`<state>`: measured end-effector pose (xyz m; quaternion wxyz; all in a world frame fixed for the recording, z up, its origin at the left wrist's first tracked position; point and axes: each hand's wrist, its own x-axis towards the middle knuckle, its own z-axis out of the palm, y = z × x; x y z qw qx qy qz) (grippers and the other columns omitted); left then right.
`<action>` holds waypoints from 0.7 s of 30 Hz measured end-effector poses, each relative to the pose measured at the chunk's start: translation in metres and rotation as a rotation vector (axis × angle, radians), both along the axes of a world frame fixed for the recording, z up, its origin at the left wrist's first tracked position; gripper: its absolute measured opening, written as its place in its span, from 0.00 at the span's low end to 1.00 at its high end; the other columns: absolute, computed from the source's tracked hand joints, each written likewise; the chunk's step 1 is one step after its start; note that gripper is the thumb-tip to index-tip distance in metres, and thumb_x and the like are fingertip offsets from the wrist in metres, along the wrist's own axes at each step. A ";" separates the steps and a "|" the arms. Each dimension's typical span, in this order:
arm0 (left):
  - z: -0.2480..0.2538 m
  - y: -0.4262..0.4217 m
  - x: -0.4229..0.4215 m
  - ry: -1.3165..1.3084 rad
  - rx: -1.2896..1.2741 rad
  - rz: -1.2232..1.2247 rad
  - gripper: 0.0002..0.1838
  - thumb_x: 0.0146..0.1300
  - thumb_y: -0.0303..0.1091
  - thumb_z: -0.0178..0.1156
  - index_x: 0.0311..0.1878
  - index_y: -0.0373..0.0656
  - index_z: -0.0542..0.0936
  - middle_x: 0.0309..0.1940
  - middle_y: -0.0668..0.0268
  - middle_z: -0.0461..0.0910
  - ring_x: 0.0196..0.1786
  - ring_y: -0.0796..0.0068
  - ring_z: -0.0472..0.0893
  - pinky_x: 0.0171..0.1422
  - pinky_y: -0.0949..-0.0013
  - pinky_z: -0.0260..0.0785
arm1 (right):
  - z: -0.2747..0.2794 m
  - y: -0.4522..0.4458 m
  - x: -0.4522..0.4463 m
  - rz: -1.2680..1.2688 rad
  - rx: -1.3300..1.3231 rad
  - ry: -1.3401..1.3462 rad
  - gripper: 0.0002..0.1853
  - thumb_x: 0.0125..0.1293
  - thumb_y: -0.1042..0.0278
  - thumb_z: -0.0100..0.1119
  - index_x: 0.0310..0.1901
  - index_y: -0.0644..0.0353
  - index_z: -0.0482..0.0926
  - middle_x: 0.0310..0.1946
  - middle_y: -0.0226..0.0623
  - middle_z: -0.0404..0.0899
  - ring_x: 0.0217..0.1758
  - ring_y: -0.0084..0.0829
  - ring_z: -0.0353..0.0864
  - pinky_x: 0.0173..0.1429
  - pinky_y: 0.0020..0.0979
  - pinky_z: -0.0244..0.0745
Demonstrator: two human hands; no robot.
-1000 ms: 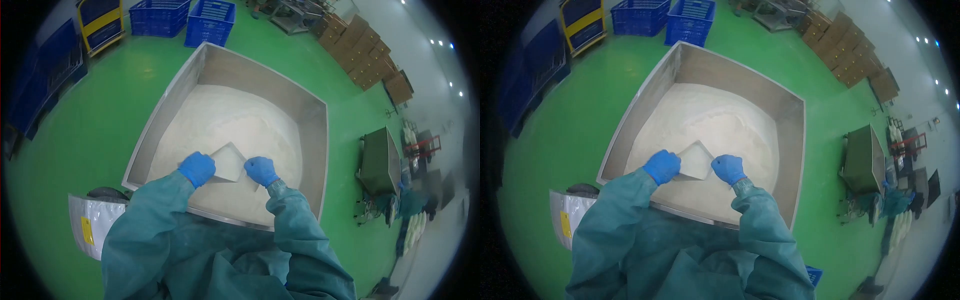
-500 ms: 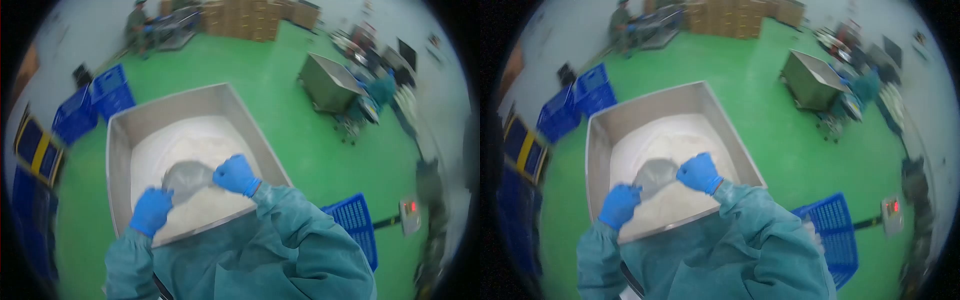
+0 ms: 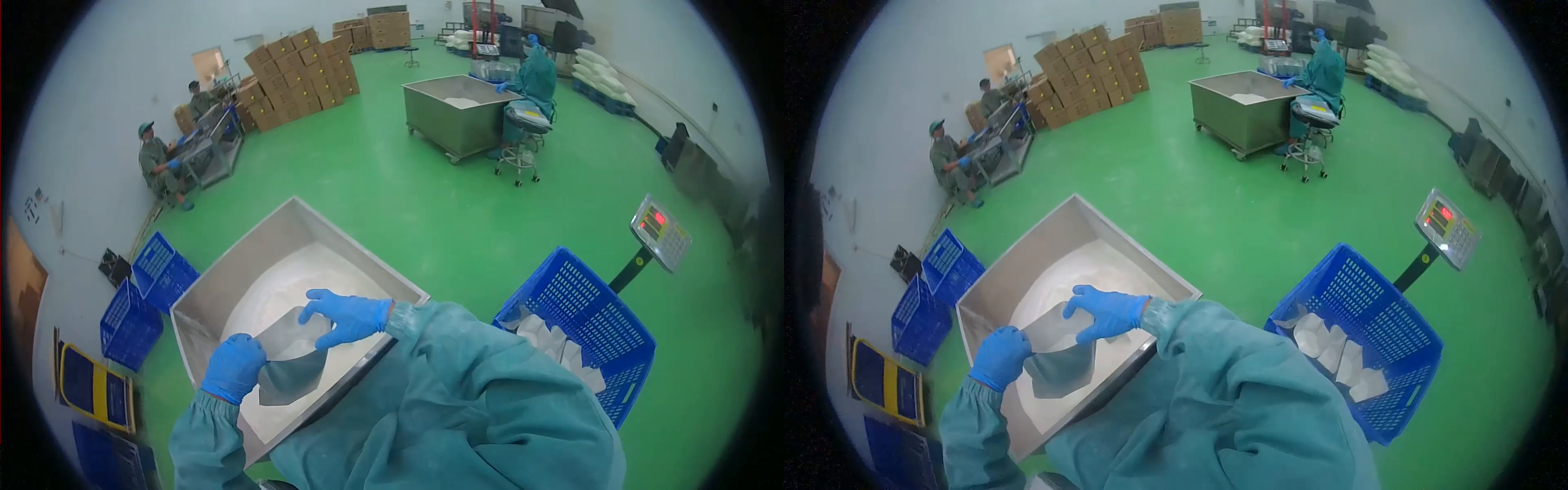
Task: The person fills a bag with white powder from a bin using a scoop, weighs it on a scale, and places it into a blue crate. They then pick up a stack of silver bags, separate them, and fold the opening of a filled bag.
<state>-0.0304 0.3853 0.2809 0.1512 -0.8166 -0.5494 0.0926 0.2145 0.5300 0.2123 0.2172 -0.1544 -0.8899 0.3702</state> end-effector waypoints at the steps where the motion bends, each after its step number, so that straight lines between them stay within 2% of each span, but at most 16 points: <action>1: 0.011 0.000 0.002 0.017 0.007 -0.010 0.03 0.48 0.30 0.61 0.28 0.48 0.82 0.30 0.62 0.77 0.40 0.59 0.79 0.43 0.59 0.74 | 0.001 0.003 0.000 -0.019 0.241 0.003 0.31 0.50 0.46 0.69 0.56 0.48 0.76 0.53 0.45 0.77 0.50 0.49 0.79 0.54 0.47 0.73; 2: 0.023 0.001 0.002 0.035 0.010 -0.048 0.03 0.49 0.29 0.61 0.28 0.48 0.82 0.31 0.62 0.78 0.41 0.59 0.79 0.44 0.59 0.73 | 0.007 0.010 0.001 -0.031 0.253 0.018 0.31 0.50 0.46 0.69 0.56 0.48 0.76 0.53 0.45 0.77 0.50 0.49 0.79 0.54 0.47 0.73; 4: 0.050 -0.001 0.009 0.060 0.015 -0.097 0.03 0.50 0.28 0.60 0.28 0.48 0.82 0.32 0.62 0.78 0.42 0.60 0.78 0.45 0.60 0.73 | 0.029 0.023 0.008 0.094 0.329 -0.392 0.27 0.52 0.45 0.68 0.51 0.50 0.80 0.46 0.45 0.80 0.49 0.50 0.79 0.52 0.46 0.74; 5: 0.070 -0.001 0.015 0.030 0.071 -0.145 0.04 0.50 0.27 0.60 0.29 0.48 0.81 0.32 0.63 0.78 0.42 0.60 0.78 0.46 0.59 0.73 | 0.035 0.025 0.008 0.034 0.370 -0.330 0.20 0.57 0.45 0.64 0.40 0.53 0.84 0.34 0.45 0.82 0.40 0.50 0.81 0.46 0.47 0.75; 6: 0.085 0.000 0.021 -0.005 0.126 -0.194 0.05 0.50 0.26 0.59 0.29 0.48 0.81 0.33 0.63 0.79 0.43 0.61 0.77 0.47 0.58 0.72 | 0.044 0.025 0.010 0.021 0.373 -0.331 0.20 0.57 0.45 0.64 0.40 0.53 0.84 0.34 0.45 0.82 0.40 0.50 0.81 0.46 0.47 0.75; 7: 0.095 0.004 0.019 -0.025 0.158 -0.188 0.07 0.51 0.23 0.59 0.34 0.45 0.82 0.37 0.60 0.80 0.45 0.57 0.77 0.51 0.58 0.71 | 0.057 0.020 0.012 -0.015 0.427 -0.250 0.19 0.59 0.45 0.61 0.36 0.54 0.84 0.30 0.45 0.81 0.37 0.51 0.80 0.42 0.47 0.75; 8: 0.096 0.010 0.008 -0.025 0.156 -0.204 0.07 0.51 0.23 0.59 0.34 0.45 0.82 0.37 0.60 0.80 0.45 0.57 0.77 0.51 0.58 0.71 | 0.070 0.014 0.016 -0.053 0.476 -0.170 0.20 0.62 0.45 0.58 0.32 0.56 0.83 0.27 0.45 0.81 0.33 0.51 0.80 0.39 0.47 0.74; 9: 0.094 0.018 -0.007 -0.112 0.312 -0.117 0.12 0.53 0.22 0.58 0.41 0.43 0.81 0.43 0.57 0.79 0.50 0.56 0.76 0.56 0.58 0.70 | 0.092 0.004 0.025 -0.046 0.440 -0.106 0.19 0.63 0.49 0.54 0.27 0.56 0.82 0.24 0.46 0.79 0.30 0.52 0.78 0.36 0.47 0.73; 10: 0.091 0.025 -0.011 -0.204 0.463 -0.031 0.16 0.56 0.20 0.57 0.48 0.41 0.80 0.50 0.55 0.78 0.55 0.55 0.75 0.61 0.59 0.68 | 0.104 -0.004 0.031 -0.068 0.429 -0.109 0.19 0.63 0.49 0.54 0.27 0.56 0.82 0.24 0.46 0.79 0.30 0.52 0.78 0.36 0.47 0.73; 11: 0.086 0.029 -0.006 -0.207 0.450 -0.058 0.16 0.56 0.20 0.57 0.48 0.41 0.80 0.50 0.55 0.78 0.55 0.55 0.75 0.61 0.59 0.68 | 0.114 -0.012 0.037 -0.081 0.521 -0.050 0.17 0.60 0.51 0.54 0.27 0.56 0.83 0.24 0.46 0.80 0.29 0.52 0.78 0.36 0.47 0.74; 13: 0.068 0.033 0.004 -0.695 0.873 0.057 0.26 0.61 0.19 0.54 0.64 0.38 0.70 0.64 0.52 0.70 0.66 0.54 0.69 0.70 0.60 0.60 | 0.135 -0.028 0.061 -0.149 0.602 -0.005 0.16 0.57 0.53 0.55 0.27 0.56 0.84 0.24 0.46 0.80 0.29 0.53 0.79 0.36 0.48 0.74; 14: 0.051 0.034 0.005 -0.714 0.838 0.019 0.26 0.61 0.19 0.54 0.64 0.38 0.70 0.64 0.52 0.70 0.66 0.54 0.69 0.70 0.60 0.60 | 0.147 -0.040 0.079 -0.201 0.655 0.025 0.13 0.55 0.56 0.56 0.24 0.55 0.82 0.22 0.44 0.78 0.27 0.51 0.77 0.34 0.47 0.72; 16: -0.003 0.029 -0.008 -0.911 0.528 0.153 0.30 0.63 0.21 0.54 0.70 0.37 0.62 0.69 0.53 0.64 0.71 0.56 0.64 0.74 0.61 0.54 | 0.160 -0.055 0.120 -0.300 0.690 0.116 0.09 0.51 0.61 0.58 0.20 0.53 0.79 0.19 0.42 0.75 0.24 0.49 0.75 0.30 0.45 0.70; 17: -0.038 0.029 -0.018 -0.892 0.421 0.153 0.31 0.63 0.22 0.55 0.70 0.37 0.62 0.69 0.53 0.64 0.71 0.56 0.64 0.74 0.61 0.54 | 0.164 -0.061 0.146 -0.344 0.677 0.186 0.08 0.50 0.63 0.60 0.18 0.54 0.77 0.18 0.42 0.74 0.23 0.48 0.74 0.29 0.44 0.69; 19: -0.099 0.024 -0.032 -0.854 0.177 0.207 0.32 0.62 0.26 0.57 0.70 0.38 0.62 0.69 0.53 0.64 0.71 0.57 0.64 0.75 0.60 0.54 | 0.179 -0.078 0.205 -0.526 0.720 0.109 0.08 0.47 0.66 0.61 0.17 0.56 0.75 0.17 0.43 0.71 0.21 0.45 0.73 0.26 0.41 0.66; 21: -0.153 0.014 -0.041 -0.850 -0.073 0.305 0.34 0.61 0.29 0.59 0.71 0.38 0.61 0.69 0.54 0.65 0.71 0.58 0.65 0.74 0.60 0.55 | 0.193 -0.104 0.261 -0.784 0.667 0.050 0.11 0.48 0.62 0.57 0.16 0.59 0.76 0.16 0.48 0.72 0.19 0.50 0.71 0.25 0.43 0.67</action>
